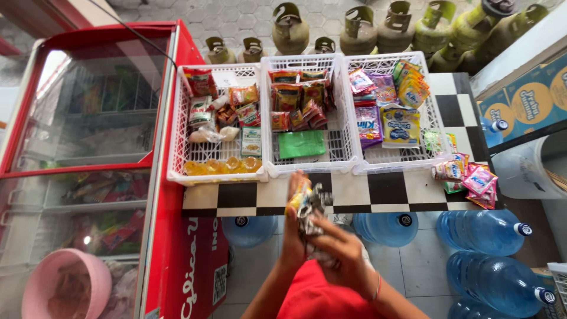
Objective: The person wipes individual snack packets with a cloth and places them into white plastic baskets on a checkered counter. The person handles packets one at a time, wiping each before stacking them in the baskets.
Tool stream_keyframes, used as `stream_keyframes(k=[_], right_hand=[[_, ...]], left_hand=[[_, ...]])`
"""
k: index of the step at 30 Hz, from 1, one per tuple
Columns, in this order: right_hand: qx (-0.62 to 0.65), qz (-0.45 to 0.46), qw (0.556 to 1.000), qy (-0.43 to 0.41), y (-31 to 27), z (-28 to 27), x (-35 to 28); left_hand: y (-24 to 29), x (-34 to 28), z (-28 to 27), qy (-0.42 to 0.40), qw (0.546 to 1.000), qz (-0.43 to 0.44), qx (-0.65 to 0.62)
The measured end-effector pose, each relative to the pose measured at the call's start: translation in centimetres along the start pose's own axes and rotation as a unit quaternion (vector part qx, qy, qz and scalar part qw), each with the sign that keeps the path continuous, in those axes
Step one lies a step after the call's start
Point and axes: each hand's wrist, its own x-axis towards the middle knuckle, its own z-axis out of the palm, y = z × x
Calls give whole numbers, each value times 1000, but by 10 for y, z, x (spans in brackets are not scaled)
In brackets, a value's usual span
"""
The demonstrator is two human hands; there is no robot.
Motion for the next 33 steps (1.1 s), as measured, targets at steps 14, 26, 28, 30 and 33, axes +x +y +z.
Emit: stream_keyframes(k=[14,26,28,30,33], right_hand=[[22,-13,1000,12,-20,5,4],[-40,-69,994,80,-13,-15,12],[-62,-68,993,70,-9,-10,0],[-24,75,992,97,14,-10,-3],[197,276,929,148,32,-20,-21]], left_hand=[[25,2,17,16,997,4,-72],[23,-9,45,-36,993,-70,-89],[32,1,38,-26,998,20,45],[33,6,32,-53,995,-16,-82],[26,5,25,-38,973,-65,-217]])
